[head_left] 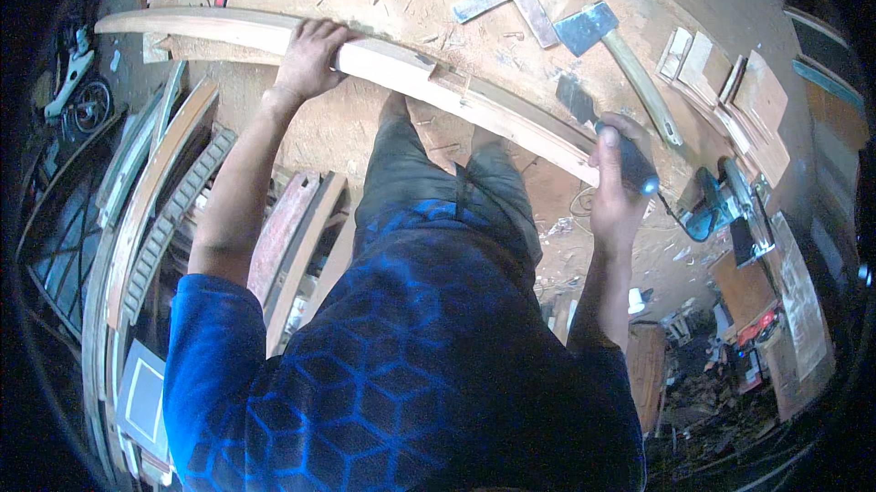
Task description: The person uses a chisel and a wooden mallet to carve and shape a long, curved piece of wood on a workbench. They repeatedly position the chisel against the wood and strike it with the mallet to remove material, occasionally adjusting the wood's position to work on different sections.
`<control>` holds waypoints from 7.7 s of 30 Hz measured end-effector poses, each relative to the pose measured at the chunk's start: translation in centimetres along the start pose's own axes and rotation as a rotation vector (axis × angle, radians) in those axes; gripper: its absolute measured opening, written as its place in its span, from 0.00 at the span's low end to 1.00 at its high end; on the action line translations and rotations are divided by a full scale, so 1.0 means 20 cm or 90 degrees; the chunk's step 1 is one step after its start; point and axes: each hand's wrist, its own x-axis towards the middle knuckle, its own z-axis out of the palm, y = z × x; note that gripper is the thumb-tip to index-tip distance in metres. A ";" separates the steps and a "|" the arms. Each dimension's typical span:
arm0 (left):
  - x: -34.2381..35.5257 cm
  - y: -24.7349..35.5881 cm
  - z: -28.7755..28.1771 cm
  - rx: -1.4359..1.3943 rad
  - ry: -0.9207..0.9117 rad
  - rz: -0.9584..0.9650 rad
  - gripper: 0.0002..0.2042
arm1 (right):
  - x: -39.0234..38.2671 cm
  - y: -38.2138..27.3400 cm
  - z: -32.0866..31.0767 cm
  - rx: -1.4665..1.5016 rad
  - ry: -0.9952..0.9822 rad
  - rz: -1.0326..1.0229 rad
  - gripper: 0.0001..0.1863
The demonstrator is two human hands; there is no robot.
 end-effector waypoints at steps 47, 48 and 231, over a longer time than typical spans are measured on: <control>0.29 0.28 0.36 -0.810 0.691 -0.899 0.33 | 0.49 -0.09 0.13 -0.298 -0.654 -0.027 0.22; 0.28 0.30 0.38 -0.820 0.675 -0.901 0.33 | 0.48 -0.08 0.14 -0.311 -0.651 -0.046 0.22; -0.72 -1.06 -0.79 -1.630 0.606 -0.294 0.17 | 0.07 -1.67 2.38 -0.278 -0.645 -0.636 0.31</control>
